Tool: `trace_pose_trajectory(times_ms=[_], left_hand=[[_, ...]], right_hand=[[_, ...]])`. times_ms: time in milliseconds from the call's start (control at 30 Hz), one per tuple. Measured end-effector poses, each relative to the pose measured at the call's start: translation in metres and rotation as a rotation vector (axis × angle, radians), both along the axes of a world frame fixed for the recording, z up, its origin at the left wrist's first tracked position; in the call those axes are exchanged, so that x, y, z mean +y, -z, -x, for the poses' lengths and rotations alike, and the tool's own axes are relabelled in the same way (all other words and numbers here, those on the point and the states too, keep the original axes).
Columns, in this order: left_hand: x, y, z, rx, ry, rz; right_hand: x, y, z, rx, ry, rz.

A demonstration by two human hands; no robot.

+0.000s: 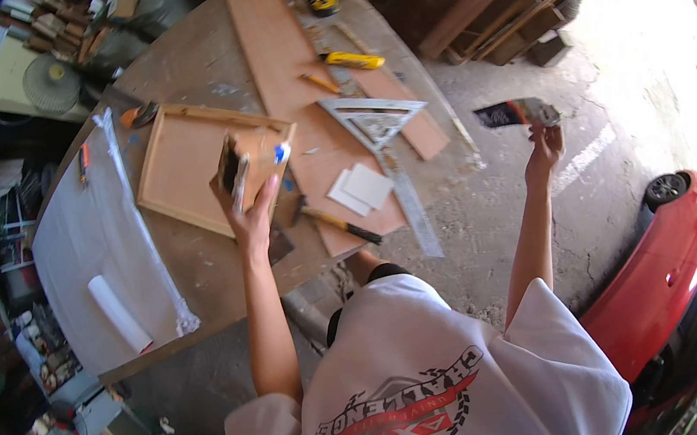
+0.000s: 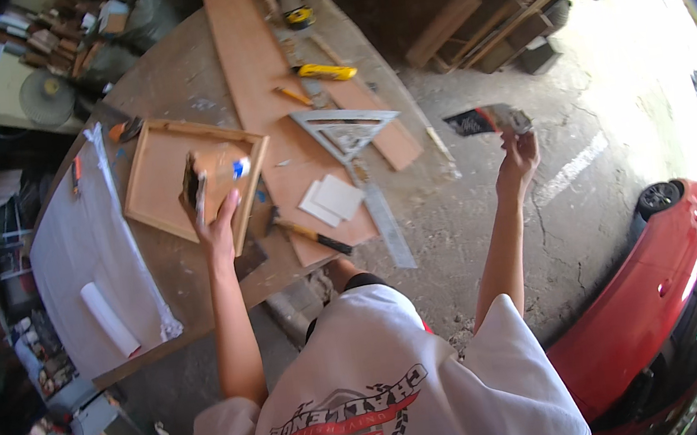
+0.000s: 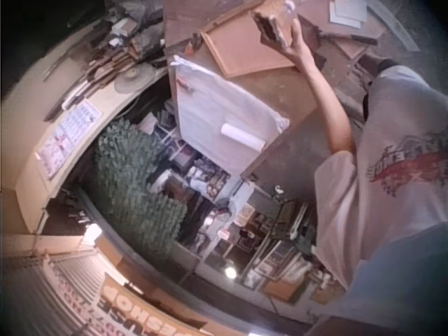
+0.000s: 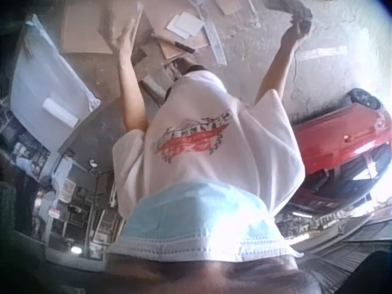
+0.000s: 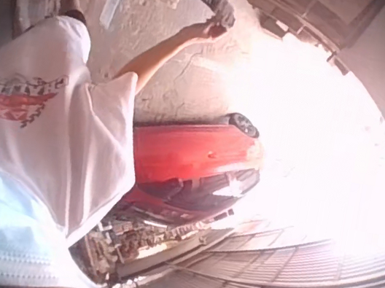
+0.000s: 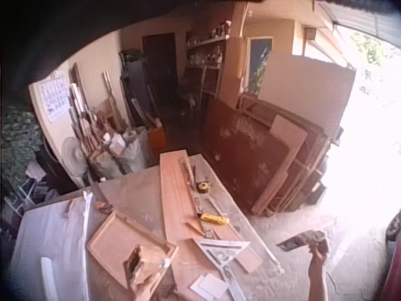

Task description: The person assembles a rectangular wooden frame by nailing thin wooden strips to a flat board. They repeatedly pick up nails, position the strips, and hammer them into place. The person also moves around the workshop to retrieve additional nails from a storage box.

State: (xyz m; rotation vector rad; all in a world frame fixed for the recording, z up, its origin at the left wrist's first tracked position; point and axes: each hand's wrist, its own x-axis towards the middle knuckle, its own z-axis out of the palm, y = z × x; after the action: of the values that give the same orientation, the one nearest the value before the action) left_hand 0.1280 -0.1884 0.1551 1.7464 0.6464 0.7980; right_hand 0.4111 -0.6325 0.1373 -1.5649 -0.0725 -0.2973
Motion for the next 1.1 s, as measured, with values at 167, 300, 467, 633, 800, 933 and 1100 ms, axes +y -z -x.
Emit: trace_pose_trajectory(times_ms=[167,300,467,633,800,933,1100], left_hand=[[-0.113,-0.006,0.056,0.001,0.121,0.349],[-0.201,0.001,0.098,0.005,0.124,0.427],[-0.297,0.016,0.091,0.064,0.145,0.396],[-0.363,0.025,-0.023,0.062,0.273,0.444],[-0.401,0.018,-0.195,0.005,0.361,0.592],[-0.413,0.007,-0.280,-0.029,0.382,0.552],[-0.394,0.017,-0.331,-0.002,0.319,0.547]], right_hand=[[-0.135,0.000,0.038,0.048,0.116,0.410],[-0.202,0.007,0.066,0.148,0.115,0.760],[-0.261,0.044,0.060,0.201,0.108,0.640],[-0.319,0.080,-0.008,0.267,0.048,0.645],[-0.346,0.087,-0.102,0.280,-0.012,0.464],[-0.349,0.064,-0.181,0.291,-0.053,0.565],[-0.296,0.058,-0.282,0.177,-0.129,0.651]])
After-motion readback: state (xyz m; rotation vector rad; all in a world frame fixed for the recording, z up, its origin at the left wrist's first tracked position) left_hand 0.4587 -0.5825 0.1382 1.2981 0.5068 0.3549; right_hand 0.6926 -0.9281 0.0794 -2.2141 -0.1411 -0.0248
